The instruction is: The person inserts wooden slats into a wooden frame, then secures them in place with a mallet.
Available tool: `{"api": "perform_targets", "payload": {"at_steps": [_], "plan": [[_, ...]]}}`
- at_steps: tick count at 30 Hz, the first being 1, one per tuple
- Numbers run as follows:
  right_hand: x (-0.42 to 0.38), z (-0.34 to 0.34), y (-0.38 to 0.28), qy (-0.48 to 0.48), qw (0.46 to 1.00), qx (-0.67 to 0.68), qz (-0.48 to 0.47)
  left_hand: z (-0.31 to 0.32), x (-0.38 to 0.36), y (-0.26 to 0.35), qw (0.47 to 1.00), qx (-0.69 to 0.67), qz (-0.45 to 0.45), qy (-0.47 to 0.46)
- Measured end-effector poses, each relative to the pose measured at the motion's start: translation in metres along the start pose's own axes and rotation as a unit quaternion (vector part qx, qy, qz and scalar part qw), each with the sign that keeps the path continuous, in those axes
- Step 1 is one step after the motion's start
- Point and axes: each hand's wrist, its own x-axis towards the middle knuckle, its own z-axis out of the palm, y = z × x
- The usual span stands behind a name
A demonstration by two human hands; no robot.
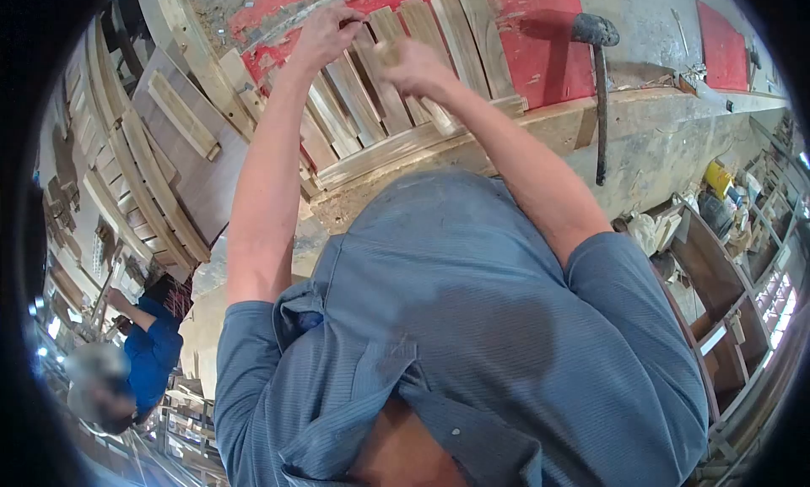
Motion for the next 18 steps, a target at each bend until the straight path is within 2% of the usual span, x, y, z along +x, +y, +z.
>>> {"api": "perform_targets", "payload": {"at_steps": [1, 3, 4, 7, 9, 10, 11, 13, 14, 16, 18], "plan": [[-0.004, 0.001, -0.002, 0.0, 1.0, -0.003, 0.006, 0.004, -0.003, -0.003, 1.0, -0.006, 0.0, -0.001], [-0.004, -0.004, -0.013, 0.144, 0.98, -0.045, -0.126, 0.009, -0.004, -0.01, 0.997, 0.02, 0.049, 0.048], [0.006, 0.005, -0.008, 0.225, 0.95, -0.077, -0.201, 0.01, -0.008, -0.01, 0.997, 0.016, 0.046, 0.054], [0.027, 0.017, -0.008, 0.241, 0.941, -0.135, -0.195, 0.008, -0.014, -0.013, 0.996, 0.015, 0.06, 0.06], [0.039, 0.019, -0.01, 0.234, 0.942, -0.161, -0.181, 0.018, -0.021, -0.018, 0.973, 0.019, 0.141, 0.184], [0.04, 0.02, -0.014, 0.229, 0.941, -0.184, -0.166, 0.016, -0.022, -0.019, 0.988, -0.008, 0.097, 0.121], [0.038, 0.021, -0.016, 0.225, 0.942, -0.185, -0.165, 0.017, -0.027, -0.018, 0.988, -0.01, 0.093, 0.121], [0.037, 0.018, -0.023, 0.226, 0.928, -0.195, -0.221, 0.02, -0.028, -0.018, 0.987, -0.053, 0.06, 0.139], [0.041, 0.02, -0.028, 0.212, 0.938, -0.236, -0.141, 0.008, -0.029, -0.007, 0.987, -0.055, 0.06, 0.141], [0.05, 0.026, -0.036, 0.195, 0.93, -0.286, -0.126, -0.008, -0.03, 0.006, 0.99, -0.133, -0.039, 0.011], [0.056, 0.027, -0.04, 0.173, 0.919, -0.334, -0.113, -0.008, -0.03, 0.008, 0.989, -0.131, -0.039, 0.05]]}}
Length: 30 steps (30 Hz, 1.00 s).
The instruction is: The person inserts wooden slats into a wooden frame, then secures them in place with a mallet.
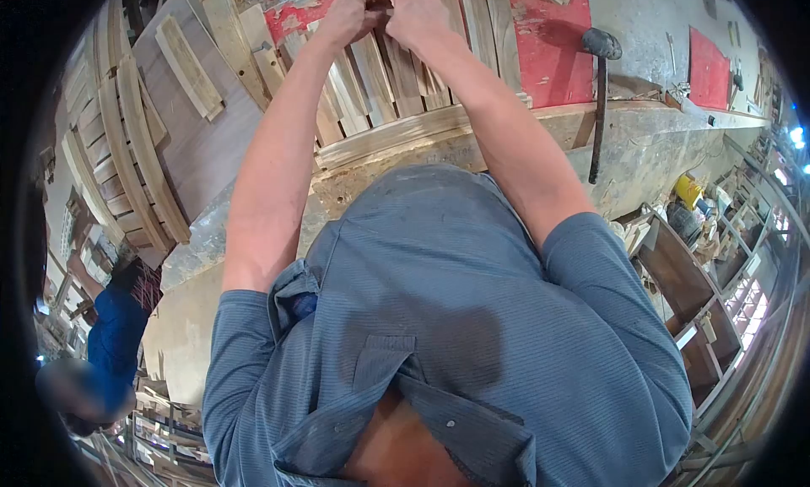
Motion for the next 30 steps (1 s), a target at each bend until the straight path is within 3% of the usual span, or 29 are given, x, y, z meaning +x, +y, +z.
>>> {"api": "perform_targets", "payload": {"at_steps": [2, 4, 5, 8, 9, 10, 11, 13, 14, 15, 17, 20, 21, 23, 24, 27, 29, 30], "plan": [[0.005, 0.007, 0.002, 0.055, 0.992, -0.106, -0.046, -0.002, 0.002, 0.0, 0.999, 0.003, 0.0, 0.039], [0.009, 0.008, 0.005, 0.012, 0.995, -0.093, -0.037, -0.009, 0.008, -0.002, 0.992, -0.009, -0.098, -0.079], [0.012, 0.005, 0.005, -0.023, 0.996, -0.08, -0.026, -0.01, 0.007, -0.002, 0.992, -0.009, -0.102, -0.075], [0.02, 0.006, 0.006, -0.07, 0.992, -0.09, -0.049, -0.002, 0.001, -0.007, 0.997, -0.016, -0.068, -0.045], [0.018, 0.005, 0.011, -0.07, 0.992, -0.087, -0.051, 0.005, -0.003, -0.012, 0.999, 0.021, -0.024, 0.029], [0.011, -0.013, 0.006, -0.091, 0.995, -0.039, -0.028, 0.01, -0.005, -0.017, 0.993, 0.059, 0.022, 0.103], [0.007, -0.026, 0.005, -0.112, 0.994, 0.008, -0.005, 0.01, -0.007, -0.012, 0.993, 0.061, 0.022, 0.103], [0.001, -0.056, 0.033, -0.108, 0.99, 0.069, -0.051, 0.016, -0.017, -0.001, 0.969, 0.191, 0.006, 0.158], [-0.001, -0.064, 0.045, -0.104, 0.981, 0.13, -0.096, 0.02, -0.019, 0.008, 0.98, 0.129, -0.057, 0.142], [0.003, -0.066, 0.049, -0.106, 0.98, 0.13, -0.103, 0.02, -0.019, 0.015, 0.978, 0.132, -0.061, 0.147], [0.001, -0.065, 0.063, -0.06, 0.975, 0.116, -0.183, 0.027, -0.019, 0.032, 0.971, 0.214, -0.071, 0.083], [0.015, -0.056, 0.073, -0.071, 0.96, 0.185, -0.198, 0.032, -0.014, 0.05, 0.954, 0.245, -0.115, 0.128], [0.018, -0.066, 0.075, -0.069, 0.959, 0.188, -0.199, 0.032, -0.013, 0.052, 0.954, 0.248, -0.114, 0.127], [0.013, -0.091, 0.082, -0.218, 0.961, 0.147, -0.09, 0.038, -0.015, 0.055, 0.963, 0.123, -0.153, 0.186], [0.006, -0.088, 0.079, -0.22, 0.96, 0.15, -0.084, 0.042, -0.013, 0.056, 0.964, 0.122, -0.154, 0.179], [0.013, -0.067, 0.066, -0.138, 0.983, 0.12, -0.012, 0.044, 0.015, 0.045, 0.967, 0.169, -0.127, 0.141], [0.017, -0.014, 0.092, -0.043, 0.944, 0.284, -0.163, 0.068, 0.025, 0.006, 0.951, 0.219, 0.084, 0.201], [0.014, -0.016, 0.093, -0.033, 0.973, 0.133, -0.183, 0.06, 0.029, 0.018, 0.969, 0.223, 0.019, 0.103]]}}
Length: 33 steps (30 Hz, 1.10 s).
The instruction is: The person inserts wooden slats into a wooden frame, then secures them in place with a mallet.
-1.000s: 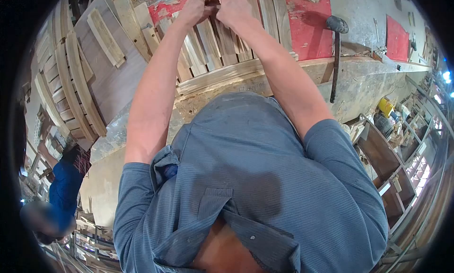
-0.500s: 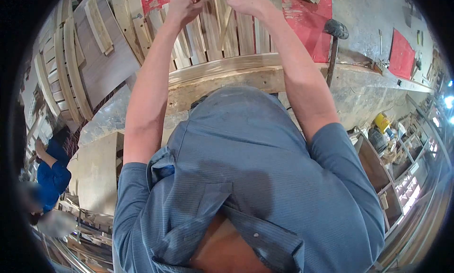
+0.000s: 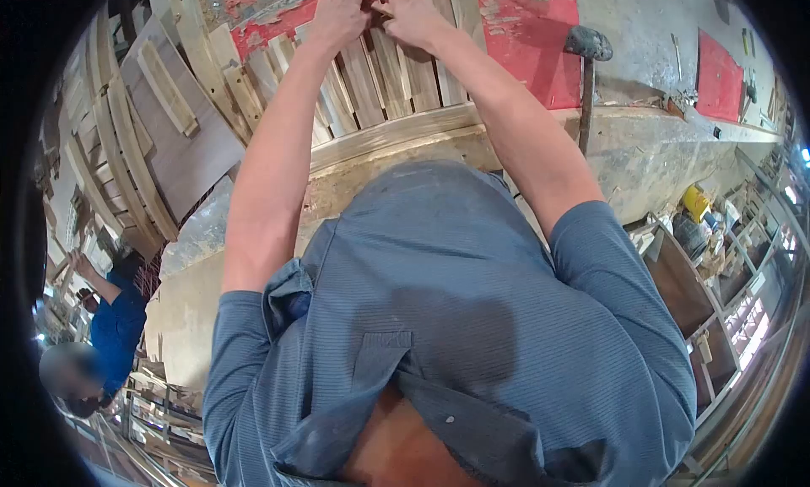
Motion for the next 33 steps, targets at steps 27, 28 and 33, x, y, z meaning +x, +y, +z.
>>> {"api": "perform_targets", "payload": {"at_steps": [27, 28, 33], "plan": [[-0.091, -0.015, 0.016, 0.316, 0.924, 0.091, 0.194, 0.026, 0.039, 0.048, 0.991, -0.042, 0.066, 0.106], [-0.095, -0.012, 0.017, 0.343, 0.922, 0.073, 0.162, 0.028, 0.047, 0.053, 0.991, -0.044, 0.068, 0.103], [-0.128, 0.005, 0.028, 0.242, 0.94, 0.048, 0.235, 0.035, 0.072, 0.068, 0.991, -0.056, 0.082, -0.086]]}}
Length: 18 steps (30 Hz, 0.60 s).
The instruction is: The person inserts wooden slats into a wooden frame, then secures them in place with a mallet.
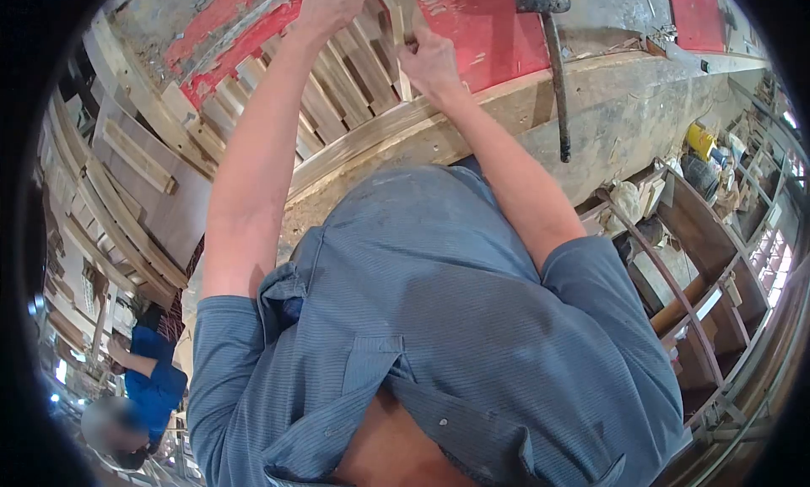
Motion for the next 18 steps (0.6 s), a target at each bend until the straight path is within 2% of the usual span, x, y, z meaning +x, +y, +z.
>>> {"api": "perform_targets", "payload": {"at_steps": [1, 3, 4, 6, 7, 9, 10, 11, 12, 13, 14, 15, 16, 17, 18], "plan": [[0.003, 0.001, 0.002, 0.004, 1.0, -0.011, -0.024, 0.003, 0.0, -0.005, 1.0, 0.003, 0.002, 0.002], [0.021, 0.003, 0.004, 0.006, 0.997, -0.032, -0.065, 0.016, -0.005, -0.016, 0.992, -0.031, 0.065, 0.101], [0.033, 0.004, -0.002, 0.005, 0.997, -0.031, -0.064, 0.019, -0.004, -0.018, 0.992, -0.031, 0.065, 0.1], [0.05, 0.005, -0.016, -0.014, 0.985, -0.11, -0.134, 0.024, -0.008, -0.021, 0.991, -0.003, 0.069, 0.111], [0.048, 0.006, -0.016, -0.014, 0.985, -0.109, -0.135, 0.028, -0.013, -0.025, 0.991, -0.001, 0.069, 0.111], [0.043, 0.003, -0.021, -0.089, 0.978, -0.174, -0.073, 0.037, -0.014, -0.036, 0.944, 0.083, 0.207, 0.244], [0.042, -0.006, -0.024, -0.146, 0.964, -0.215, -0.058, 0.031, -0.008, -0.033, 0.939, 0.088, 0.213, 0.255], [0.04, -0.02, -0.025, -0.198, 0.945, -0.256, -0.042, 0.019, -0.006, -0.026, 0.975, 0.059, 0.131, 0.17], [0.044, -0.034, -0.019, -0.207, 0.953, -0.212, -0.061, 0.005, -0.002, -0.019, 0.995, 0.03, 0.045, 0.085], [0.048, -0.049, -0.011, -0.218, 0.958, -0.168, -0.08, -0.014, 0.008, -0.015, 0.997, 0.069, -0.016, 0.015], [0.052, -0.067, -0.006, -0.174, 0.982, -0.067, -0.037, -0.028, 0.023, -0.017, 0.997, 0.072, -0.016, 0.027], [0.055, -0.085, 0.0, -0.131, 0.991, 0.036, 0.009, -0.039, 0.035, -0.02, 0.987, 0.121, 0.025, 0.098], [0.059, -0.105, 0.004, -0.075, 0.996, 0.002, 0.043, -0.045, 0.043, -0.022, 0.969, 0.167, 0.066, 0.167], [0.062, -0.124, 0.007, -0.019, 0.996, -0.031, 0.078, -0.044, 0.055, -0.037, 0.961, 0.192, 0.093, 0.174], [0.062, -0.136, 0.018, 0.085, 0.994, -0.038, 0.054, -0.042, 0.062, -0.049, 0.961, 0.189, 0.095, 0.18]]}}
